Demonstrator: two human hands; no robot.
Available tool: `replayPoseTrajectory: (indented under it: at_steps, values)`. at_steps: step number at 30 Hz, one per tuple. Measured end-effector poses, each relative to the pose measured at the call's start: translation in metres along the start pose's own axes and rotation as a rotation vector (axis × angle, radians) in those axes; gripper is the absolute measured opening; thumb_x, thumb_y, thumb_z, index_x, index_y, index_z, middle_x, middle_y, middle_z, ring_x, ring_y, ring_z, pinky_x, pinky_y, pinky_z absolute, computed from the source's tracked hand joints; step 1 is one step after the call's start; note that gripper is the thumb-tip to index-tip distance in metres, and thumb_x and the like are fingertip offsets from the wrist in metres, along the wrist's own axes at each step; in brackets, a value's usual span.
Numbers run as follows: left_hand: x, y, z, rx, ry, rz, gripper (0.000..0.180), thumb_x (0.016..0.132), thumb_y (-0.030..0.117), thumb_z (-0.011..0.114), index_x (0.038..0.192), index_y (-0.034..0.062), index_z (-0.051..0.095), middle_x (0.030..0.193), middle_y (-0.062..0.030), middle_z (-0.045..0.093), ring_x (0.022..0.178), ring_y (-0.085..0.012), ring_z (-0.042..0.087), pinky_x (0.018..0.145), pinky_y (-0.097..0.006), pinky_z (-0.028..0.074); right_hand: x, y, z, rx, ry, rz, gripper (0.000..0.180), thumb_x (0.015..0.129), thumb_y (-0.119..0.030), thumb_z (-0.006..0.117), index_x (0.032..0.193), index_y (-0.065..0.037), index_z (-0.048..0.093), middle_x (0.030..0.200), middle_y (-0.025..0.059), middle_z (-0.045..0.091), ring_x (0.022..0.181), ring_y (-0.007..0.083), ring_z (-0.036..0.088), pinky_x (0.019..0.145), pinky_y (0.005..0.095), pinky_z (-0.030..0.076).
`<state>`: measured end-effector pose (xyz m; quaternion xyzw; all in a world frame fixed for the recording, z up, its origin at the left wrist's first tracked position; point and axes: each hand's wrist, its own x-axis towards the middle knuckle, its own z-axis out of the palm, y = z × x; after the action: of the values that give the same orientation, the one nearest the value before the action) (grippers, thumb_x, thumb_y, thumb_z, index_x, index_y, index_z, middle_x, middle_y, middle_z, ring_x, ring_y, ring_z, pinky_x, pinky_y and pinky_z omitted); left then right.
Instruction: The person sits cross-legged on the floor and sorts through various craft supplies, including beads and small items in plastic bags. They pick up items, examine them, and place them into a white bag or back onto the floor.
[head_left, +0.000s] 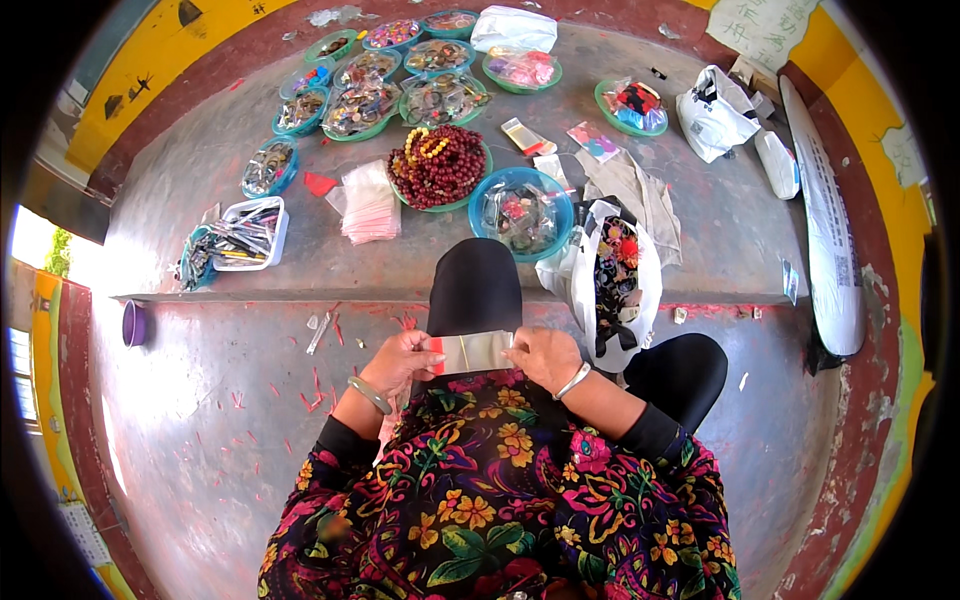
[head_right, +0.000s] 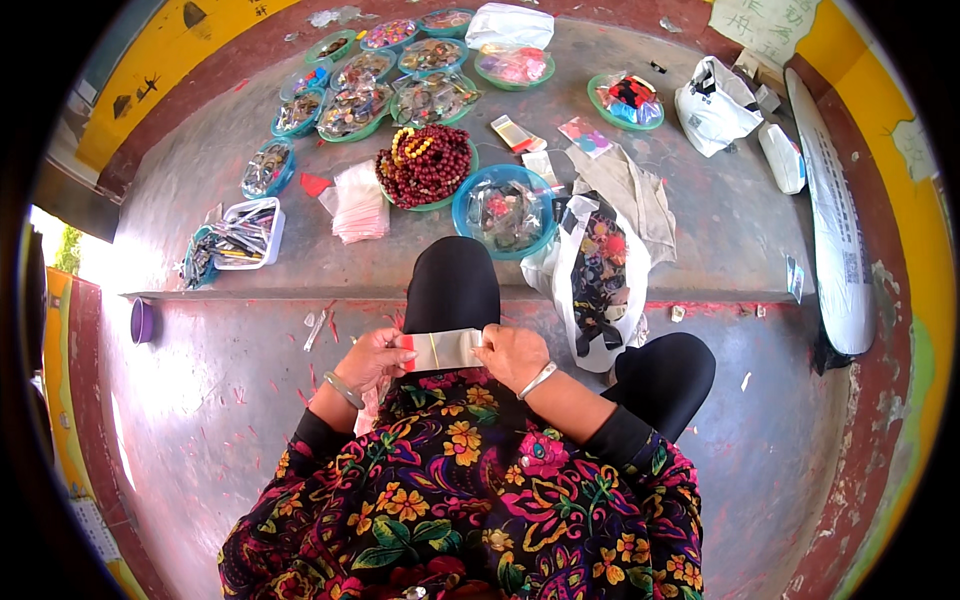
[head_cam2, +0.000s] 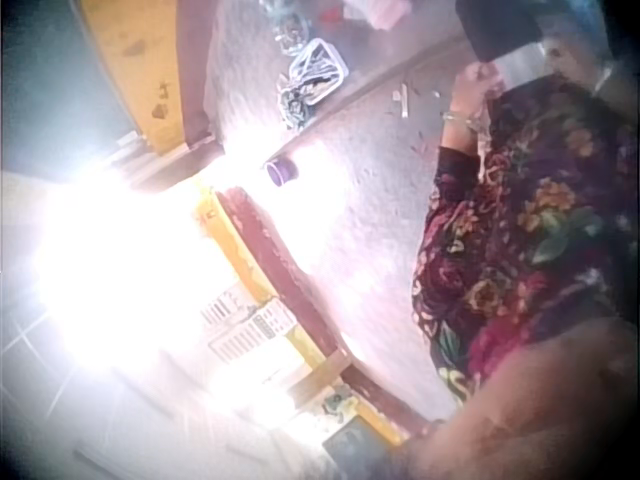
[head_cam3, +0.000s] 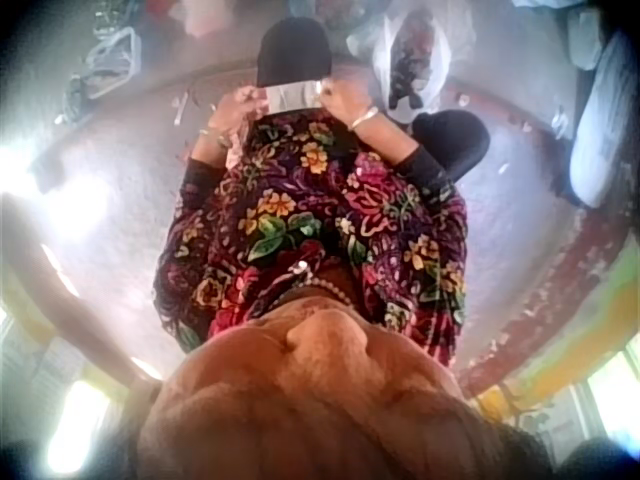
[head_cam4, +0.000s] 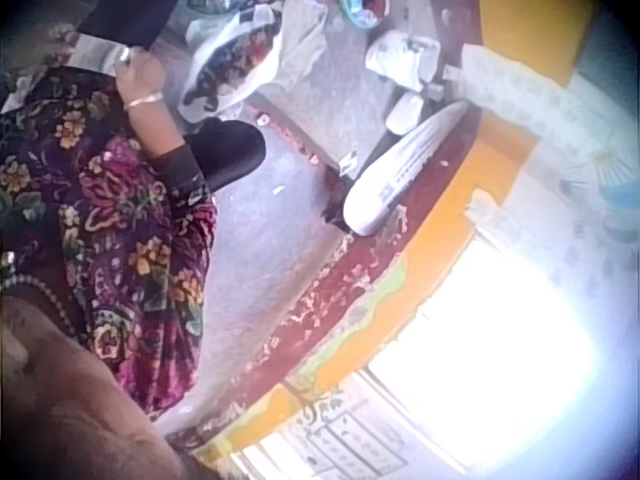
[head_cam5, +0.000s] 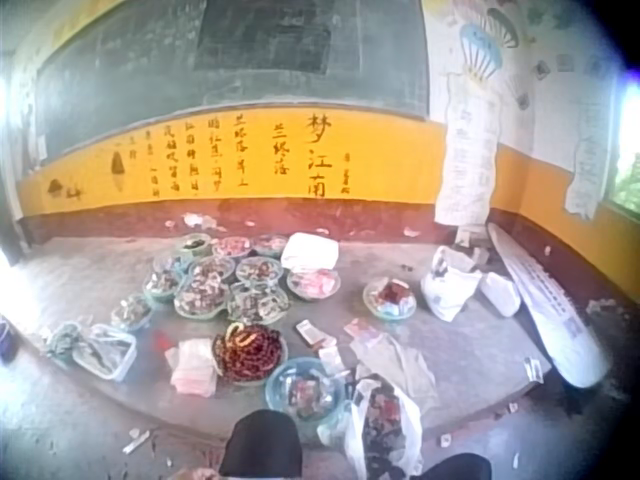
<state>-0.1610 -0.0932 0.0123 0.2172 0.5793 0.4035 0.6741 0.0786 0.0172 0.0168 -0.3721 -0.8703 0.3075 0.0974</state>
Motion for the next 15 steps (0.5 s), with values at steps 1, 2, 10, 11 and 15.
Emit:
replayPoseTrajectory:
  at_steps: [1, 2, 10, 11, 15]
  values:
    - [0.0, 0.0007, 0.0005, 0.0, 0.0, 0.002, 0.018, 0.079, 0.009, 0.065, 0.095, 0.006, 0.056, 0.077, 0.0017, 0.059, 0.064, -0.0044, 0.056, 0.057, -0.018, 0.05, -0.0001, -0.0002, -0.0003, 0.026, 0.028, -0.007, 0.022, 0.076, -0.029, 0.06, 0.069, -0.008, 0.058, 0.064, 0.0116, 0.059, 0.061, 0.0332, 0.058, 0.054, 0.0431, 0.045]
    - [0.0, 0.0011, 0.0008, 0.0, 0.0, 0.003, 0.018, 0.079, 0.009, 0.065, 0.094, 0.0061, 0.056, 0.077, 0.0018, 0.059, 0.064, -0.0044, 0.056, 0.057, -0.018, 0.05, -0.0006, -0.0011, -0.0009, 0.055, 0.041, -0.008, 0.022, 0.075, -0.028, 0.061, 0.068, -0.008, 0.057, 0.063, 0.0111, 0.059, 0.061, 0.0326, 0.058, 0.054, 0.0424, 0.045]
    - [0.0002, 0.0008, 0.0013, 0.024, 0.006, 0.009, 0.016, 0.079, 0.01, 0.065, 0.091, 0.0068, 0.056, 0.076, 0.0023, 0.058, 0.063, -0.004, 0.055, 0.057, -0.017, 0.049, 0.0019, -0.002, -0.0052, 0.181, -0.003, 0.122, 0.021, 0.072, -0.026, 0.065, 0.069, -0.007, 0.056, 0.064, 0.0094, 0.059, 0.062, 0.0294, 0.059, 0.055, 0.0389, 0.045]
    - [-0.0004, 0.0013, 0.0018, 0.025, 0.007, 0.01, 0.015, 0.079, 0.01, 0.065, 0.091, 0.0068, 0.056, 0.075, 0.0023, 0.058, 0.063, -0.004, 0.055, 0.057, -0.017, 0.049, 0.0018, -0.0031, -0.0058, 0.179, 0.001, 0.109, 0.021, 0.072, -0.025, 0.065, 0.069, -0.007, 0.056, 0.065, 0.0094, 0.059, 0.063, 0.0293, 0.059, 0.055, 0.039, 0.045]
    - [-0.0004, 0.0024, 0.0031, 0.034, 0.015, 0.008, 0.015, 0.079, 0.01, 0.066, 0.09, 0.0066, 0.056, 0.075, 0.0018, 0.058, 0.062, -0.0046, 0.056, 0.056, -0.018, 0.049, 0.0008, -0.006, -0.0029, 0.169, 0.046, 0.042, 0.019, 0.071, -0.022, 0.066, 0.07, -0.006, 0.055, 0.065, 0.0096, 0.059, 0.063, 0.0294, 0.059, 0.055, 0.0392, 0.045]
